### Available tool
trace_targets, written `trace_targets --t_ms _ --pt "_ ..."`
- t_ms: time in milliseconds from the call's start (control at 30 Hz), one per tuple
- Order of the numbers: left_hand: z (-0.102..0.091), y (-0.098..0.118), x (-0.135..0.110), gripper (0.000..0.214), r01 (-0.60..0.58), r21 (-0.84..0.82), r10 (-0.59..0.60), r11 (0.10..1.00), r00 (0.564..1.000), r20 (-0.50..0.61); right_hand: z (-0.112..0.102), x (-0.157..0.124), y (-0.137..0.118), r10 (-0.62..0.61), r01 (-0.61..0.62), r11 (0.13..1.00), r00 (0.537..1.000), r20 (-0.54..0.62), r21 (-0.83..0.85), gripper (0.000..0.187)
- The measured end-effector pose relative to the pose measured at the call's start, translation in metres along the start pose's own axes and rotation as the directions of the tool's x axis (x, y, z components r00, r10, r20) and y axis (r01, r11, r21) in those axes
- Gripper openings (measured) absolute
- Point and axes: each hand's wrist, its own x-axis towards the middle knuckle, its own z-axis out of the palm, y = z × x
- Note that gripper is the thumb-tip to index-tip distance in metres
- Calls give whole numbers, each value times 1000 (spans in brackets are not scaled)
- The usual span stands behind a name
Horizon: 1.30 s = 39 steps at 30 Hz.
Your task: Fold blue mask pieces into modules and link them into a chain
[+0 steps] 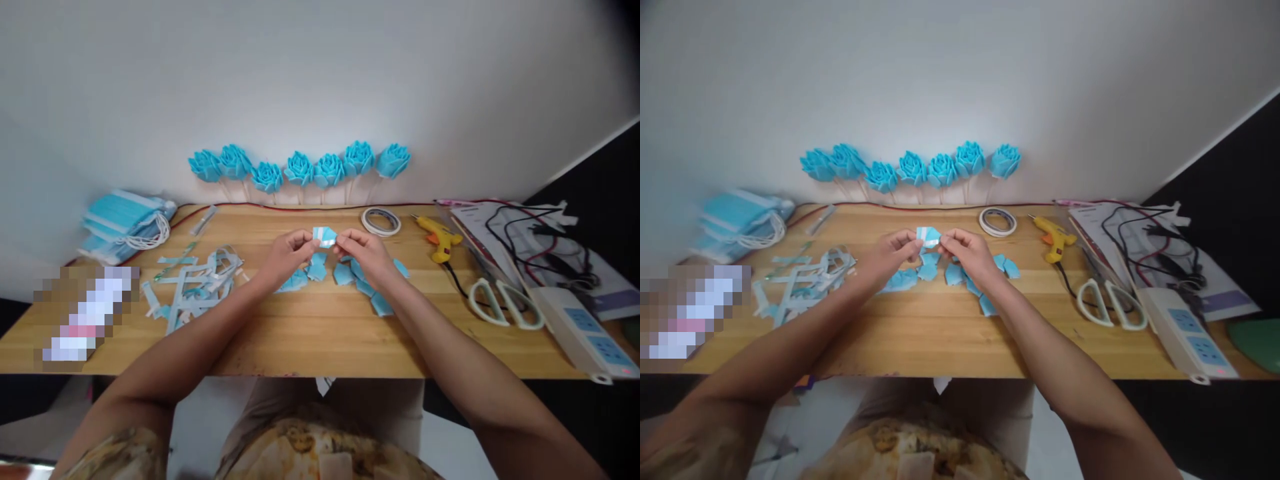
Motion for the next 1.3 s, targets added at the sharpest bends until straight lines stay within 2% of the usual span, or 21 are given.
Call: trace_targets --t_ms 200,400,867,1133,1300 --pt "2 0 0 39 26 -16 -26 1000 999 -26 -1 2 1 -24 24 1000 998 59 14 48" --pt "1 -3 0 44 11 -5 -11 1000 1000 11 2 1 1 -46 47 998 999 24 -37 43" --pt "0 3 -2 54 -15 69 14 998 1000 10 -1 0 2 -89 89 996 996 6 -14 33" --pt "-7 2 -2 43 -64 185 57 981 997 42 -2 -1 1 -95 95 995 995 31 -16 35" --pt "-9 -2 0 38 -132 208 117 969 990 82 -5 0 4 -74 75 997 996 44 -19 43"
